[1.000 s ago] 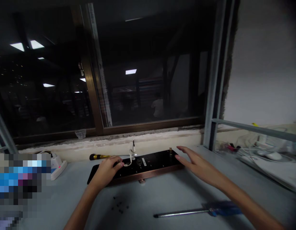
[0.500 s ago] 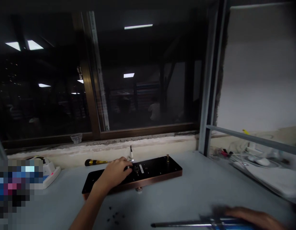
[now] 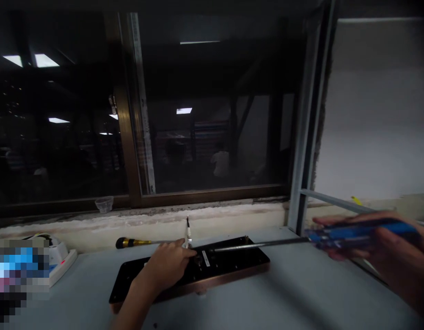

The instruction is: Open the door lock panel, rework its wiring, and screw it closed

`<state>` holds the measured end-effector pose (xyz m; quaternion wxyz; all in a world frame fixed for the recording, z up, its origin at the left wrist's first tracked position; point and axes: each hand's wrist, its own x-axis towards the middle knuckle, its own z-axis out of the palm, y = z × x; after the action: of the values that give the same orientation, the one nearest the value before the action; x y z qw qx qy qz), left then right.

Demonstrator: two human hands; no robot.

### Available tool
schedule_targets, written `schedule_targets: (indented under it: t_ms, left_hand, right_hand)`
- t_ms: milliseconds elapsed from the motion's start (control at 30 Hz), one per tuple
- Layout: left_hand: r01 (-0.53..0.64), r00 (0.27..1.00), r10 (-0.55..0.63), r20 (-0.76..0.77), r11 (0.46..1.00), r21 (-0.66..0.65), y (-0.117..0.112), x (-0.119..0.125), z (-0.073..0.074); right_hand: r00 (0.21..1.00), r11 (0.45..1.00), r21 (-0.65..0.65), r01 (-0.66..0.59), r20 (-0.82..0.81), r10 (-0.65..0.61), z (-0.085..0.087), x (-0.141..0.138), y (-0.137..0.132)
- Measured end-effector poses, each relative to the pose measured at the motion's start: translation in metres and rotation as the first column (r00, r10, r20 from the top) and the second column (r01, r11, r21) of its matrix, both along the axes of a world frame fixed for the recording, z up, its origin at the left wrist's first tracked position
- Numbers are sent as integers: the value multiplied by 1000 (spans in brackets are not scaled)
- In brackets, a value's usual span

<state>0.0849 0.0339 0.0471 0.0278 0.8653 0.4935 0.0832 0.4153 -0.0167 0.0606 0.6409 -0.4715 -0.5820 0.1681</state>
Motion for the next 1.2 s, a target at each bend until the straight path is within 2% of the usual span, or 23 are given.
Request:
schedule_targets:
  t_ms: [33, 100, 167, 267, 400, 533, 833, 1200]
  left_hand:
    - [14, 1000, -14, 3, 1000, -8, 0, -1, 0]
    - [31, 999, -30, 16, 999, -22, 1, -2, 0]
    - [38, 999, -37, 29, 999, -34, 2, -2, -1]
    - [24, 997, -20, 72, 998, -53, 6, -5, -4]
    - [-16, 991, 26, 131, 997, -78, 11, -12, -6]
    - [-42, 993, 53, 102, 993, -107, 13, -14, -3]
    - [-124, 990, 133, 50, 982, -139, 11, -8, -2]
    - [-124, 989, 137, 55, 973, -194, 13, -12, -2]
  right_hand:
    - [989, 994, 84, -73, -119, 82, 15, -14, 4]
    - [965, 975, 155, -157, -188, 185, 41, -42, 15]
    - [965, 965, 184, -189, -148, 217, 59, -68, 27]
    - [970, 958, 185, -221, -62, 236, 71, -97, 45]
    - [966, 959, 133, -249, -44, 256, 69, -119, 64]
    - [953, 952, 89, -291, -56, 297, 62, -128, 77]
    - [959, 956, 116, -271, -49, 278, 62, -120, 84]
    - [979, 977, 102, -187, 106, 177, 63, -108, 79]
